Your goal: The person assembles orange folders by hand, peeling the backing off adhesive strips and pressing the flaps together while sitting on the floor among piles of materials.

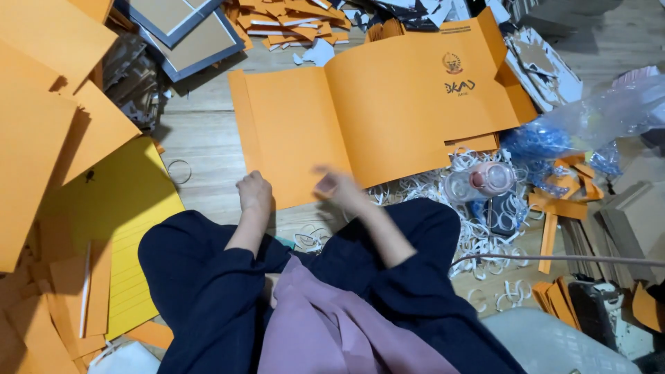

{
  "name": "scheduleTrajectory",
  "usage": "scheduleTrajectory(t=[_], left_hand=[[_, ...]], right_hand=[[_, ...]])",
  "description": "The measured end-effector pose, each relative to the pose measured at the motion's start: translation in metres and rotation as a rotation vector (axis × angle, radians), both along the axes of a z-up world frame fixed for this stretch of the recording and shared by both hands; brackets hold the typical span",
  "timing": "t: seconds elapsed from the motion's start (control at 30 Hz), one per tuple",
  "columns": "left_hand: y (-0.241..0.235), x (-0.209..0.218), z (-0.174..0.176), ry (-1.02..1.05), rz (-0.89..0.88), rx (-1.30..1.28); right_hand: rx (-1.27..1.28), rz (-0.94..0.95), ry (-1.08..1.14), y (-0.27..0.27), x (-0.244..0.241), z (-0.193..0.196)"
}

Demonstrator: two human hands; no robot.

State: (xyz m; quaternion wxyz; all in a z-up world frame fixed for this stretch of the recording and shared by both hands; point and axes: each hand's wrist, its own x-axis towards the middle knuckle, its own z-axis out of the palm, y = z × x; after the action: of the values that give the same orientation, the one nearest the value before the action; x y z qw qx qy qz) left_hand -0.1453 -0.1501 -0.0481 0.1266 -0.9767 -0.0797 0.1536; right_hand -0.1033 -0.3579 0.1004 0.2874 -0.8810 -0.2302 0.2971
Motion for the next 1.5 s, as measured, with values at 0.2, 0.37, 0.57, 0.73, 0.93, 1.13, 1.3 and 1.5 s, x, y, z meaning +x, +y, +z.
scheduleTrajectory(t=[0.2, 0.37, 0.57, 0.73, 0.93, 1.13, 1.3, 1.5], left_hand=[[0.002, -0.032, -0.003, -0.495, -0.003, -0.119], [0.003, -0.038, 0.008, -0.439, 0.015, -0.252], [0.000, -0.041, 0.023, -0.500, -0.006, -0.227], [0.000, -0.038, 0.011, -0.422, 0.042, -0.173], [-0.001, -0.038, 0.014, -0.364, 0.069, -0.106], [-0.003, -0.039, 0.021, -0.360, 0.072, -0.097], [-0.003, -0.039, 0.021, -0.355, 0.085, -0.100], [-0.003, -0.039, 0.020, -0.379, 0.100, -0.077]], right_hand=[[1.214, -0.503, -0.305, -0.044, 0.040, 0.152], [1.374, -0.352, -0.520, -0.044, 0.035, 0.198], [1.445, -0.303, -0.588, -0.028, 0.031, 0.215], [1.395, -0.269, -0.600, -0.022, 0.030, 0.219], [1.342, -0.336, -0.588, -0.012, 0.043, 0.209], [1.414, -0.248, -0.691, -0.012, 0.058, 0.210], [1.468, -0.215, -0.756, -0.019, 0.069, 0.217], [1.464, -0.132, -0.778, -0.006, 0.073, 0.228]])
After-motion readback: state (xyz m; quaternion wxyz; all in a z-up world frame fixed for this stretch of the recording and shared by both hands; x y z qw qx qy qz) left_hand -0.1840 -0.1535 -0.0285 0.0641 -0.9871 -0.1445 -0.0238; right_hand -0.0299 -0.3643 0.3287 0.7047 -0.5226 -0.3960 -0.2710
